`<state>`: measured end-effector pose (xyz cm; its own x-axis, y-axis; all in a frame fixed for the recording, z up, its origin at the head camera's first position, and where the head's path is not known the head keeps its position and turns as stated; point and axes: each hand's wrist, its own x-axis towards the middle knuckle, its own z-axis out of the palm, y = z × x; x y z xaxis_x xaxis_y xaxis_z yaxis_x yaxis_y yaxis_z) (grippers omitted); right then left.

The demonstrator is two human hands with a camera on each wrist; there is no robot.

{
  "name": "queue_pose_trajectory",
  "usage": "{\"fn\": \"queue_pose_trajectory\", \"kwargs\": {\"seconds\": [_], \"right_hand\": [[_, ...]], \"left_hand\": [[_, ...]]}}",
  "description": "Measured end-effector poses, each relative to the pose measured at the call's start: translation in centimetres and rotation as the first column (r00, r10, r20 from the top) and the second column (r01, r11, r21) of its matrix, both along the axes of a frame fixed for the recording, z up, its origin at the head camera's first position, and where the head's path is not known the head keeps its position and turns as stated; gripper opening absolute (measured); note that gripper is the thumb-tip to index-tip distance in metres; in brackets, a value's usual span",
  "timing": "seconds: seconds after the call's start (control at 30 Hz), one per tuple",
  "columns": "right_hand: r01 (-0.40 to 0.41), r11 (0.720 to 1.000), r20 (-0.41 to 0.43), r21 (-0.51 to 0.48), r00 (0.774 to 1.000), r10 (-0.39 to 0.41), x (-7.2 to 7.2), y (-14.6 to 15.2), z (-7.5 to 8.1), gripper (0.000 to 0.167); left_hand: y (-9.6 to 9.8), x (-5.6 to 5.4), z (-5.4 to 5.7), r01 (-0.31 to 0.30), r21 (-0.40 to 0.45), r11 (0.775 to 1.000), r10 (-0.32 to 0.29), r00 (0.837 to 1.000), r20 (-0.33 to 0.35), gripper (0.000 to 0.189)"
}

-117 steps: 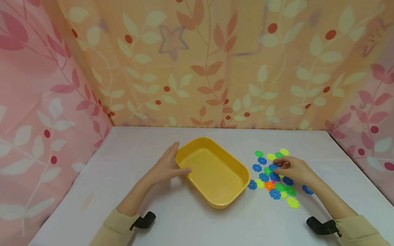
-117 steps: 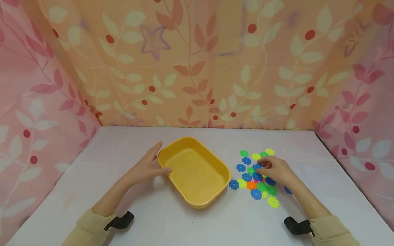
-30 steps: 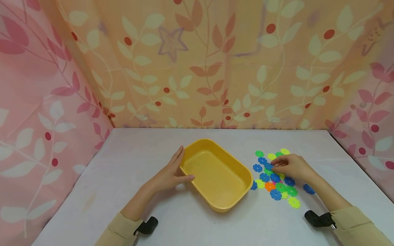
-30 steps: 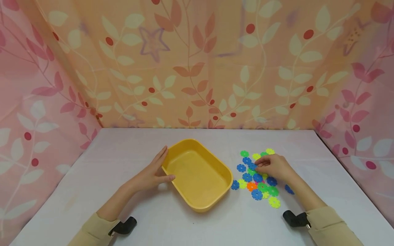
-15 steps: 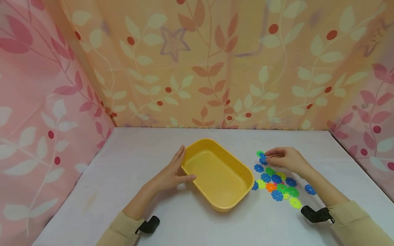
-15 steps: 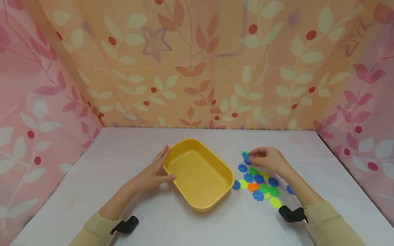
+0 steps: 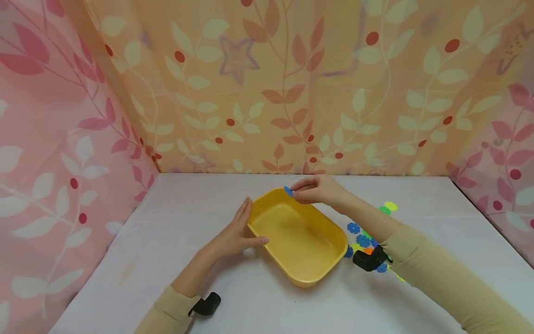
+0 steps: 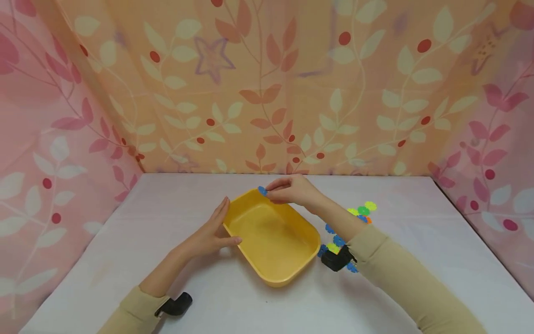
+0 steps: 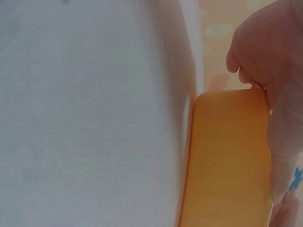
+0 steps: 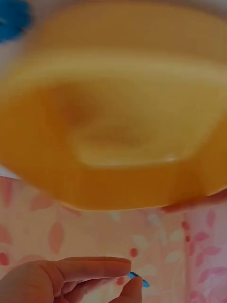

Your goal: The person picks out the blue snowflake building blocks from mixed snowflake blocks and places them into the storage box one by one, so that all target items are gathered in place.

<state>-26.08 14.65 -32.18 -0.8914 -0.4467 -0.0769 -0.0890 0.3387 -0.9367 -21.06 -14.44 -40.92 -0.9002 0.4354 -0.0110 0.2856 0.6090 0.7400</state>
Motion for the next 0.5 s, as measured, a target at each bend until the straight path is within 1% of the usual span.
{"fn": "queue_pose_trajectory", "kwargs": {"seconds": [0.07, 0.17, 0.23, 0.33, 0.4, 0.47, 0.5], "right_hand": [[-0.004, 0.999, 0.026, -0.05, 1.0, 0.005, -0.6, -2.3, -0.1, 0.034], [0.005, 0.996, 0.054, -0.088, 0.999, 0.0, -1.4, -4.8, -0.8, 0.031], [0.002, 0.997, 0.062, -0.083, 0.998, 0.003, -1.7, -6.0, -1.6, 0.03], [-0.027, 0.999, 0.081, -0.034, 0.996, 0.03, -1.9, -6.9, -2.9, 0.029], [-0.044, 0.998, 0.078, 0.041, 0.996, 0.04, -1.8, -7.2, -3.7, 0.027], [-0.07, 0.986, 0.03, 0.149, 0.997, 0.067, -1.8, -7.4, -4.2, 0.024], [-0.086, 0.976, 0.001, 0.202, 0.996, 0.087, -1.8, -7.5, -4.4, 0.022]], "left_hand": [[-0.1, -0.1, 0.0, -0.014, -0.012, 1.0, 0.013, 1.0, -0.013, 0.12], [-0.1, -0.1, 0.1, -0.017, -0.015, 1.0, 0.017, 1.0, -0.021, 0.119], [-0.1, -0.1, 0.1, -0.012, -0.016, 1.0, 0.011, 1.0, -0.018, 0.119], [-0.1, 0.0, 0.1, 0.002, -0.012, 1.0, -0.003, 1.0, -0.011, 0.118], [-0.1, 0.0, 0.1, 0.008, -0.012, 1.0, -0.008, 1.0, -0.014, 0.118], [-0.2, 0.0, 0.1, 0.006, -0.014, 1.0, -0.006, 1.0, -0.022, 0.118], [-0.2, 0.0, 0.1, 0.003, -0.015, 1.0, -0.004, 1.0, -0.027, 0.118]]}}
